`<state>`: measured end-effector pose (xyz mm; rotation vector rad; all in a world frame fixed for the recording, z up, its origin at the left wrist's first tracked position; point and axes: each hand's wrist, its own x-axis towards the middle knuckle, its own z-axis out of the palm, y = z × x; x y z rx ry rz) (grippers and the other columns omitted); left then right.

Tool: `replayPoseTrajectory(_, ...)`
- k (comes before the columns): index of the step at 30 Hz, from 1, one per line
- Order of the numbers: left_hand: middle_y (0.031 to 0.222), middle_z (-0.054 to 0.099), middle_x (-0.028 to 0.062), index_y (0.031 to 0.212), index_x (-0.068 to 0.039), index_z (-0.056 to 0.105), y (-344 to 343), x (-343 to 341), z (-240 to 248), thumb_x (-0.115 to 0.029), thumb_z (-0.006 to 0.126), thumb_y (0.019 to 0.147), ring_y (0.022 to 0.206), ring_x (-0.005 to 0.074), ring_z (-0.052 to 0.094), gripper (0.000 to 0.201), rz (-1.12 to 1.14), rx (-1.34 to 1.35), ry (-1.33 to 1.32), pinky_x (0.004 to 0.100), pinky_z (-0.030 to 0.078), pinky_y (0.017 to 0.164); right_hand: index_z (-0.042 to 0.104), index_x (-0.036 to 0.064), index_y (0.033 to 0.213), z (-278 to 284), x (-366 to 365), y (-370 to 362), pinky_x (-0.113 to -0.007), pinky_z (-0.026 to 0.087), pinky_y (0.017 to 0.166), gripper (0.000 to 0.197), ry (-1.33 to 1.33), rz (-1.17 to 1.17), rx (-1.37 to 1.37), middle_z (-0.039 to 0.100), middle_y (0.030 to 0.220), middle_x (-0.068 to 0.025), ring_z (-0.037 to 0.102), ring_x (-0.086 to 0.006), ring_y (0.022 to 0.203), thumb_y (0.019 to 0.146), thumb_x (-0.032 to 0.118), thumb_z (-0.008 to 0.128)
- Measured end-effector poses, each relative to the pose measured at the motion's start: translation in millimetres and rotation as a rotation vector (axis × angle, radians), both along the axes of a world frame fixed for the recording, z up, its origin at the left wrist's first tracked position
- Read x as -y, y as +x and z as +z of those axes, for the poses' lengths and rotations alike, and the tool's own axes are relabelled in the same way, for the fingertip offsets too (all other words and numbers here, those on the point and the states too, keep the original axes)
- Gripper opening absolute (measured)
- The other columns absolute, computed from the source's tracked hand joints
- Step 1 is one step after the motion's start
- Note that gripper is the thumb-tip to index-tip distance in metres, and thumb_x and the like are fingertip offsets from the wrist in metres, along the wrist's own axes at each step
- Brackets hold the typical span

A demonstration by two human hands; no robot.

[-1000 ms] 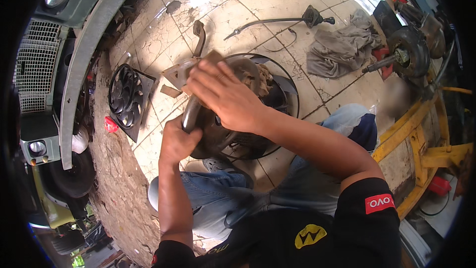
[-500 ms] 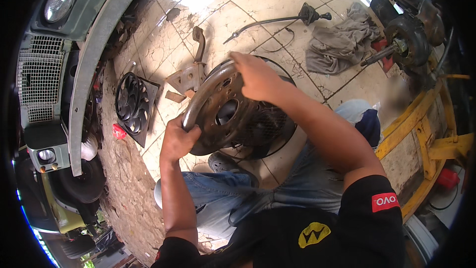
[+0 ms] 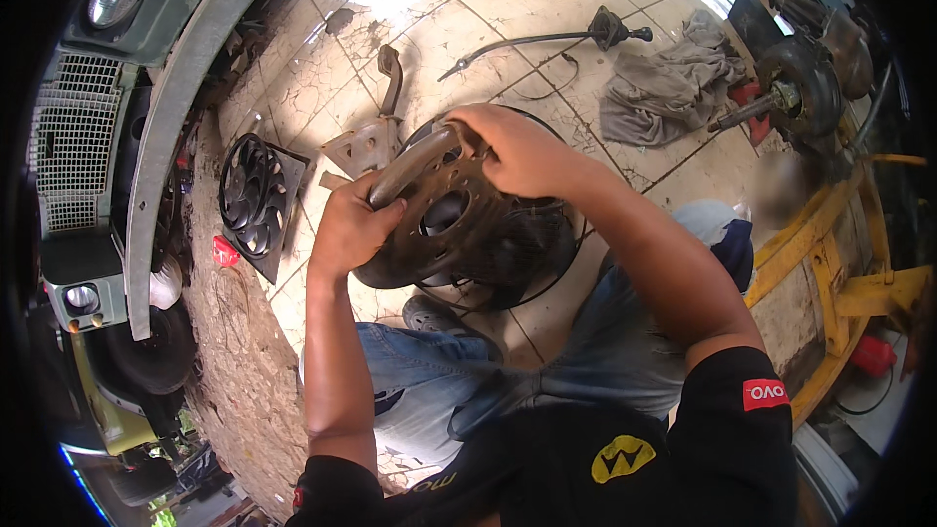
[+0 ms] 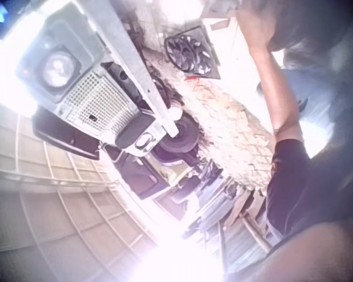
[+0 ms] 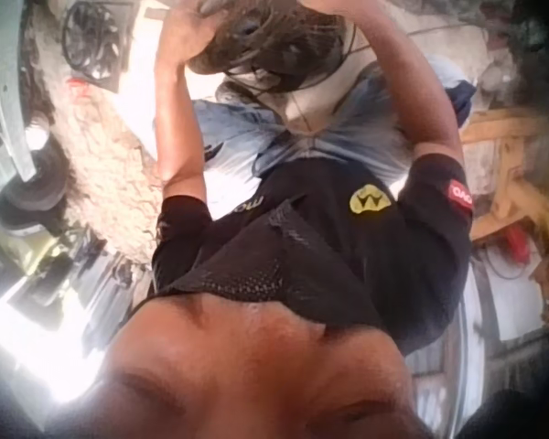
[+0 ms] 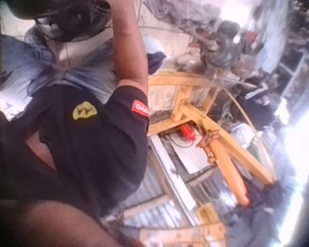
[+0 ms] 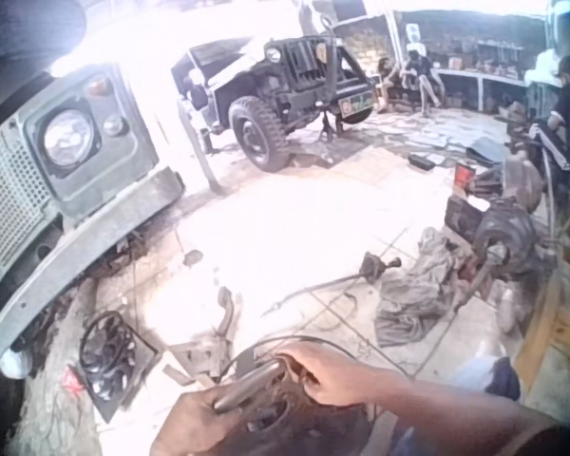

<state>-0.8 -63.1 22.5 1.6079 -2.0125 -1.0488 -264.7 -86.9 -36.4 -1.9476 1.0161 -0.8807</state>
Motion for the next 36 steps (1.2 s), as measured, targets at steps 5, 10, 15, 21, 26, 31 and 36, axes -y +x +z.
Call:
replayPoseTrajectory(5, 0.071, 0.066, 0.0028, 0.12, -0.005, 0.074, -4, -14, 15, -0.006, 0.065, 0.081, 0.062, 0.0069, 0.057, 0.04, 0.128, -0.002, 0.195, 0.0256, 0.047, 0.059, 0.054, 0.0007, 0.12, -10, 11, -17, -0.041, 0.049, 0.083, 0.031, 0.131, 0.016, -0.164, 0.063, 0.102, -0.0147, 0.063, -0.0321, 0.095, 0.09, -0.001, 0.06)
replayPoseTrajectory(10, 0.07, 0.061, -0.0048, 0.117, 0.0, 0.073, 4, -38, 13, 0.0, 0.064, 0.083, 0.058, 0.0017, 0.05, 0.036, 0.243, -0.114, 0.123, 0.022, 0.04, 0.051, 0.056, -0.0004, 0.121, 8, 10, -4, -0.042, 0.05, 0.083, 0.03, 0.014, 0.042, -0.085, 0.064, 0.104, -0.0152, 0.066, -0.0324, 0.098, 0.091, -0.006, 0.057)
replayPoseTrajectory(15, 0.07, 0.059, -0.0054, 0.124, -0.001, 0.071, 8, -42, 3, 0.001, 0.062, 0.083, 0.057, 0.0022, 0.048, 0.042, 0.227, -0.123, 0.018, 0.0225, 0.039, 0.05, 0.057, 0.0034, 0.126, 22, 15, 5, -0.044, 0.05, 0.087, 0.039, -0.196, 0.048, -0.128, 0.063, 0.111, -0.0152, 0.063, -0.034, 0.102, 0.088, -0.008, 0.059)
replayPoseTrajectory(21, 0.082, 0.066, 0.0003, 0.126, 0.0, 0.068, 14, -39, -6, 0.0, 0.059, 0.08, 0.07, 0.0074, 0.057, 0.047, 0.18, -0.071, 0.016, 0.0257, 0.048, 0.066, 0.059, 0.0088, 0.128, 24, 6, 23, -0.047, 0.046, 0.099, 0.048, -0.34, -0.005, -0.243, 0.063, 0.119, -0.0144, 0.058, -0.035, 0.112, 0.083, -0.006, 0.064)
replayPoseTrajectory(26, 0.089, 0.074, 0.0112, 0.123, -0.003, 0.072, 18, -32, 4, 0.0, 0.057, 0.08, 0.079, 0.0122, 0.064, 0.045, 0.172, -0.097, 0.213, 0.0291, 0.053, 0.077, 0.054, 0.0078, 0.138, 22, -22, 67, -0.053, 0.039, 0.112, 0.06, -0.599, 0.044, -0.177, 0.057, 0.133, -0.0156, 0.053, -0.0342, 0.127, 0.081, -0.005, 0.063)
replayPoseTrajectory(31, 0.081, 0.071, 0.0093, 0.12, -0.001, 0.071, 20, -45, 12, -0.002, 0.056, 0.081, 0.074, 0.0119, 0.061, 0.042, 0.22, -0.049, 0.224, 0.0311, 0.052, 0.072, 0.051, 0.0014, 0.136, -1, 3, 29, -0.052, 0.036, 0.113, 0.061, -0.354, -0.224, -0.298, 0.056, 0.13, -0.017, 0.049, -0.0376, 0.131, 0.077, -0.004, 0.065)
replayPoseTrajectory(36, 0.078, 0.069, 0.0125, 0.115, 0.003, 0.07, 22, -48, -10, -0.005, 0.057, 0.081, 0.072, 0.0151, 0.061, 0.037, 0.227, -0.187, 0.117, 0.0326, 0.052, 0.071, 0.042, -0.0006, 0.143, 26, -40, 75, -0.053, 0.031, 0.119, 0.072, -0.589, -0.024, -0.201, 0.046, 0.143, -0.0214, 0.04, -0.0407, 0.141, 0.075, -0.002, 0.066)
